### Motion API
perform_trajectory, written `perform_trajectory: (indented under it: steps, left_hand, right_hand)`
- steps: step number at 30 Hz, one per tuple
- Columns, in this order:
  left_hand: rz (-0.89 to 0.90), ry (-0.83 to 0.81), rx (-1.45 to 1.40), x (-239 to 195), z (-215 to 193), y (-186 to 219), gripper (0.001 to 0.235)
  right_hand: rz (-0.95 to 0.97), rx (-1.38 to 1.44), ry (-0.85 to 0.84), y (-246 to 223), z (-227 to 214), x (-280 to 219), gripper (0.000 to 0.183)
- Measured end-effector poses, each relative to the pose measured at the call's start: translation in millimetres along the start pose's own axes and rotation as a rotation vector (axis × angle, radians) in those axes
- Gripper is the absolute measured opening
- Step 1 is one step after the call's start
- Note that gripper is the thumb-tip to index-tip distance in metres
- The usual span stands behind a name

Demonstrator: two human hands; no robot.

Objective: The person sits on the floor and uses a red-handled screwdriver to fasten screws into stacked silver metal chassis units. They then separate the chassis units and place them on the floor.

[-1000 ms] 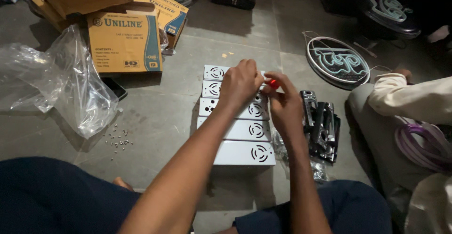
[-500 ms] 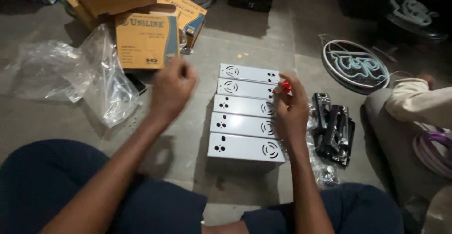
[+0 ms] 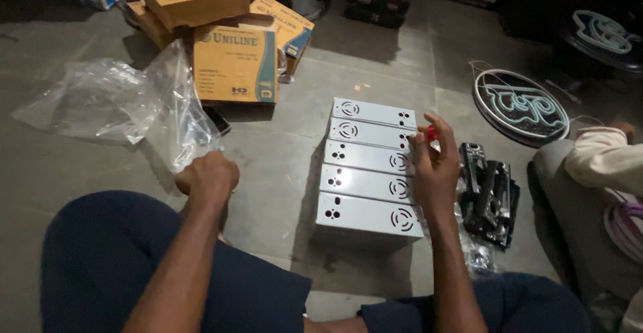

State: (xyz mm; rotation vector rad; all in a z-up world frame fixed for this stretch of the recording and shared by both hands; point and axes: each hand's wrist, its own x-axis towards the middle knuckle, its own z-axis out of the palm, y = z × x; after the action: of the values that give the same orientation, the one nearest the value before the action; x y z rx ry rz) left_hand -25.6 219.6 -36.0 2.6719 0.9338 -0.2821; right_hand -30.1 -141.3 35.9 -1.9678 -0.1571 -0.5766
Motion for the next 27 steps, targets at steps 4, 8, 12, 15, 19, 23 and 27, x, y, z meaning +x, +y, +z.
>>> perform_trajectory:
  steps: [4, 8, 12, 15, 19, 23, 27]
  left_hand:
    - [0.115, 0.088, -0.069, -15, -6, 8, 0.044]
    - [0.469, 0.293, -0.251, -50, -9, 35, 0.044]
    - [0.851, 0.425, -0.48, -96, -9, 72, 0.037]
    - [1.065, 0.524, -0.491, -129, -7, 88, 0.041]
    - [1.185, 0.489, -0.454, -153, 2, 109, 0.053]
    - [1.15, 0.393, -0.318, -155, 17, 130, 0.069]
    - [1.128, 0.335, -0.216, -149, 29, 135, 0.077]
  right_hand:
    - [0.038, 0.009, 0.042, 4, -6, 4, 0.033]
    - [-0.069, -0.293, 0.023, 1, -6, 11, 0.028]
    - [-0.098, -0.394, 0.03, -2, -3, 17, 0.028]
    - [-0.081, -0.357, 0.108, -3, -5, 19, 0.028]
    - [-0.108, -0.215, 0.046, -1, -12, 19, 0.03]
    - [-0.1, -0.244, -0.012, 0, -16, 21, 0.031]
    - [-0.149, -0.097, -0.105, 4, -21, 23, 0.04]
